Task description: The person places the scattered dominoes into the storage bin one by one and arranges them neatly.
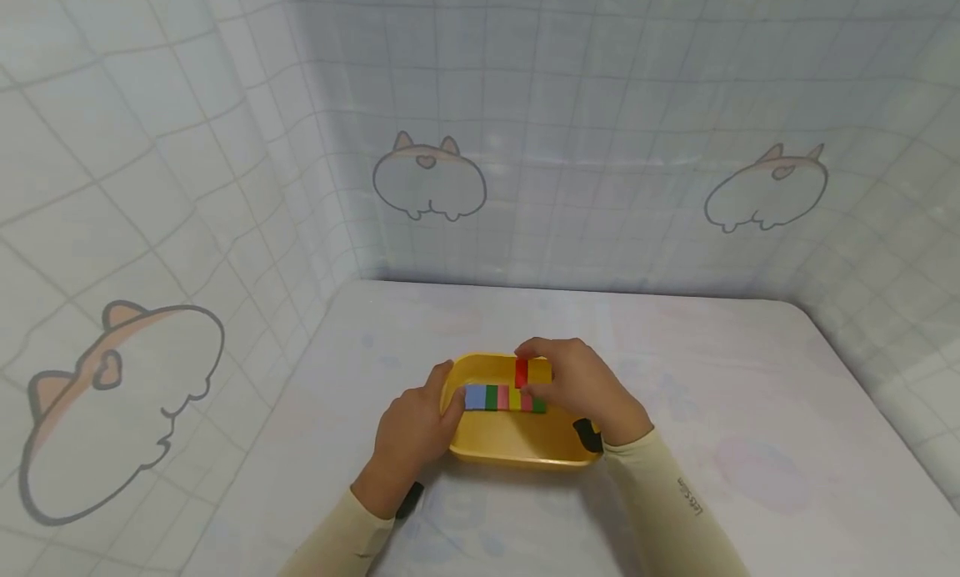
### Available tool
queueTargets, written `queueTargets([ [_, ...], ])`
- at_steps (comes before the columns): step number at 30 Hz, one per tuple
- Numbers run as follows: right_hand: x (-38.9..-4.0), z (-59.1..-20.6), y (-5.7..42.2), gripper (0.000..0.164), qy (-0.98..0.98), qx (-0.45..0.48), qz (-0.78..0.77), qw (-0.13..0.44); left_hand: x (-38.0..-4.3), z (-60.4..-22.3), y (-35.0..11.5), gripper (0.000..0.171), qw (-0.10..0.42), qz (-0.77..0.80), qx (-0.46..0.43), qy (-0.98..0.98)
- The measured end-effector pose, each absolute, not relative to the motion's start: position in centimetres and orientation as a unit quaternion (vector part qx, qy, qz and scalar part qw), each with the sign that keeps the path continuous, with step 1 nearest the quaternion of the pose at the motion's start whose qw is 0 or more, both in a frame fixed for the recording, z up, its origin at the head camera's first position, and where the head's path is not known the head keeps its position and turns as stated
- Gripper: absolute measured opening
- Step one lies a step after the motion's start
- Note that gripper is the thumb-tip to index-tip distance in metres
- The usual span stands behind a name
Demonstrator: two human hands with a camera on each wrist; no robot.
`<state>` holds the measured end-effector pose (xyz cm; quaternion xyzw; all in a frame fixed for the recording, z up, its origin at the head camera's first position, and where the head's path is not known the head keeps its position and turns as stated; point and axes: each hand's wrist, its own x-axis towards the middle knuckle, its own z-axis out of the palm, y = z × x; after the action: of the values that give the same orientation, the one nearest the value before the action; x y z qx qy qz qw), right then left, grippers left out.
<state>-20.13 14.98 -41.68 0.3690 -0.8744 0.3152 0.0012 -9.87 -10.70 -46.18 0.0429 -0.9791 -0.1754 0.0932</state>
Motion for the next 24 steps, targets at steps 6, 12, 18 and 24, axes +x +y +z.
queueTargets([
  [6, -20.2, -42.3, 14.9, 0.052, -0.883, 0.362, 0.297, -0.047, -9.9, -46.4, -10.7, 0.059, 0.088, -0.17, 0.048, -0.98],
  [12, -20.3, -42.8, 14.9, 0.049, -0.899, 0.346, 0.255, -0.077, -9.8, -46.3, -10.7, 0.057, 0.098, -0.173, 0.042, -0.979],
  [18, -20.0, -42.5, 14.9, 0.049, -0.919, 0.326, 0.21, -0.071, -9.8, -46.2, -10.6, 0.056, 0.107, -0.178, 0.031, -0.978],
  [24, -19.8, -42.3, 15.1, 0.043, -0.927, 0.322, 0.182, -0.057, -9.7, -45.9, -10.5, 0.057, 0.101, -0.176, 0.036, -0.978],
])
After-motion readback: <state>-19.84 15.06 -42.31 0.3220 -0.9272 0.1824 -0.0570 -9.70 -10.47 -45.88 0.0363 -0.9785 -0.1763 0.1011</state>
